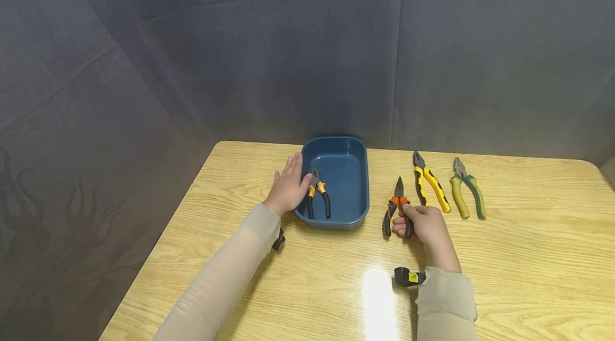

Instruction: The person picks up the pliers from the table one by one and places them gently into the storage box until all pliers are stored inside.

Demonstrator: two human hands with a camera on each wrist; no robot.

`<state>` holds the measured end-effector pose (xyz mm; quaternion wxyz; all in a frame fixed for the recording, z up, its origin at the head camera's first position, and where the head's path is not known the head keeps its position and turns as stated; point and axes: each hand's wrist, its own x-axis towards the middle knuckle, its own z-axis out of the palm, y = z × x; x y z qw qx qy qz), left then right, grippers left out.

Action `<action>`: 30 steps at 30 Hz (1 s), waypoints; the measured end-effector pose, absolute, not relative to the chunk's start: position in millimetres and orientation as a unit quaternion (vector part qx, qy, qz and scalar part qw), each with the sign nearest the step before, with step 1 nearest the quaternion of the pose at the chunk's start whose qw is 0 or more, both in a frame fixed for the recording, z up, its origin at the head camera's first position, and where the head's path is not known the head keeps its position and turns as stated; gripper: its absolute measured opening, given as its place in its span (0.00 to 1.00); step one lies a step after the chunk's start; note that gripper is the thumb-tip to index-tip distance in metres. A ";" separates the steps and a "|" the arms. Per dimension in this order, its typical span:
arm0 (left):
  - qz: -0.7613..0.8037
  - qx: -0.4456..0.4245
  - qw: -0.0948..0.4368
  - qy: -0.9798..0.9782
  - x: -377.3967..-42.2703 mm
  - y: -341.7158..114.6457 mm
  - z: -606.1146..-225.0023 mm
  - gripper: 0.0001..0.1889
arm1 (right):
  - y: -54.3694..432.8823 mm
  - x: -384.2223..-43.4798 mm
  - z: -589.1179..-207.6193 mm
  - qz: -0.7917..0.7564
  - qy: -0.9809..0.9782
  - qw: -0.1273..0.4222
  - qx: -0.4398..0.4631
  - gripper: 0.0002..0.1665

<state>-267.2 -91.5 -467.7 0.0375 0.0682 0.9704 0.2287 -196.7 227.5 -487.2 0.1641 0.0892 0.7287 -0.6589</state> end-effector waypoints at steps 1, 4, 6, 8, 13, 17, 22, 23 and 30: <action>0.229 0.069 0.037 0.970 -267.7 -91.5 -468.4 0.36 | 227.4 -196.5 -486.7 -0.659 0.728 0.164 0.089 0.26; 0.231 0.071 0.034 0.970 -268.1 -91.6 -469.6 0.36 | 227.3 -196.1 -485.3 -0.662 0.727 0.163 0.089 0.26; 0.233 0.072 0.033 0.969 -267.7 -91.6 -469.3 0.36 | 226.7 -196.2 -484.9 -0.664 0.724 0.163 0.090 0.25; 0.232 0.072 0.033 0.970 -267.6 -91.4 -469.0 0.36 | 226.6 -196.3 -484.4 -0.665 0.723 0.162 0.090 0.25; 0.230 0.072 0.031 0.970 -267.5 -90.9 -468.0 0.36 | 226.6 -195.7 -484.0 -0.659 0.731 0.150 0.090 0.27; 0.232 0.073 0.031 0.969 -267.0 -90.8 -467.5 0.36 | 226.2 -194.7 -481.8 -0.649 0.743 0.141 0.086 0.29; 0.229 0.074 0.030 0.970 -266.9 -91.3 -467.8 0.36 | 225.5 -193.3 -478.2 -0.644 0.748 0.132 0.085 0.30; 0.228 0.074 0.030 0.970 -266.9 -91.5 -467.9 0.36 | 225.5 -193.1 -477.5 -0.645 0.748 0.132 0.084 0.30; 0.227 0.073 0.033 0.971 -266.2 -91.1 -467.6 0.36 | 226.9 -191.9 -475.5 -0.663 0.735 0.127 0.066 0.29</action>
